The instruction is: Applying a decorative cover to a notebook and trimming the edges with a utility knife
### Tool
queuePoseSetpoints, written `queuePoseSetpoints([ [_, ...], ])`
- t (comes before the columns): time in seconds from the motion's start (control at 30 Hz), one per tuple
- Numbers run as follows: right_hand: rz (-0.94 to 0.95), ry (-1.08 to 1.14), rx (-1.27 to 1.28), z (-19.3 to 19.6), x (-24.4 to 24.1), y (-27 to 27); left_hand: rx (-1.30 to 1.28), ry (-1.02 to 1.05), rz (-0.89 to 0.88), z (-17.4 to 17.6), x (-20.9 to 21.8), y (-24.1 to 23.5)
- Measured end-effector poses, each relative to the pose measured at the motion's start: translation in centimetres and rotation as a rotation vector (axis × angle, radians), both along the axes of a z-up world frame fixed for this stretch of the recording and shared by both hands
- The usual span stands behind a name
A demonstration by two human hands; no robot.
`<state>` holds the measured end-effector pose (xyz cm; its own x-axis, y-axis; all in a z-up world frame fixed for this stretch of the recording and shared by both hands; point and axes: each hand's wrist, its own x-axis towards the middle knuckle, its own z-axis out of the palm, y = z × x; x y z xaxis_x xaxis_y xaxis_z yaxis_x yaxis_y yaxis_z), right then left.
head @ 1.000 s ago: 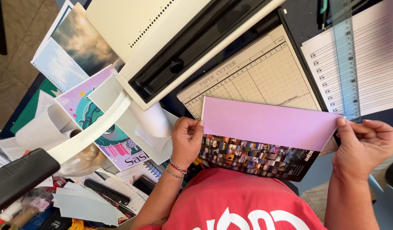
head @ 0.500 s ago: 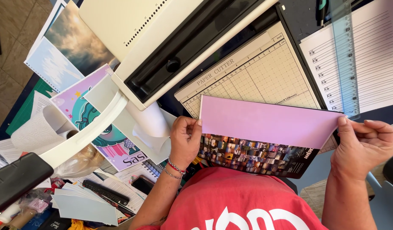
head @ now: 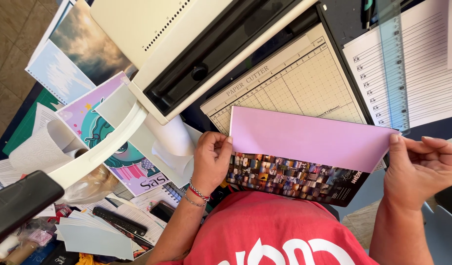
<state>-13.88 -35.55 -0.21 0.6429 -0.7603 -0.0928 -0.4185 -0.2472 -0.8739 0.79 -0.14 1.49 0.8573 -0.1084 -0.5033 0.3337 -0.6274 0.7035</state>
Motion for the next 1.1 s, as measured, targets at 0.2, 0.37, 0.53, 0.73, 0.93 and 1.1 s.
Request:
queuePoseSetpoints([
  [0.2,0.012,0.012,-0.053,-0.7,0.1,-0.2,0.03,-0.036,-0.033,0.0,0.2,0.2],
  [0.37,0.022,0.026,-0.039,-1.5,-0.1,-0.4,0.03,-0.04,-0.029,-0.5,0.1,0.3],
  [0.53,-0.009,0.054,-0.015,-1.7,0.1,-0.4,0.036,-0.045,-0.036,-0.8,0.1,0.3],
  [0.73,-0.02,0.062,0.016,-1.7,0.3,-0.3,0.058,-0.07,-0.041,-1.1,-0.1,0.3],
  [0.93,0.015,0.042,-0.003,-1.6,0.2,-0.4,0.041,-0.043,-0.038,-0.9,0.0,0.3],
  [1.1,0.008,0.063,-0.006,-1.1,0.5,-0.2,0.059,-0.046,-0.067,-0.2,0.3,0.2],
])
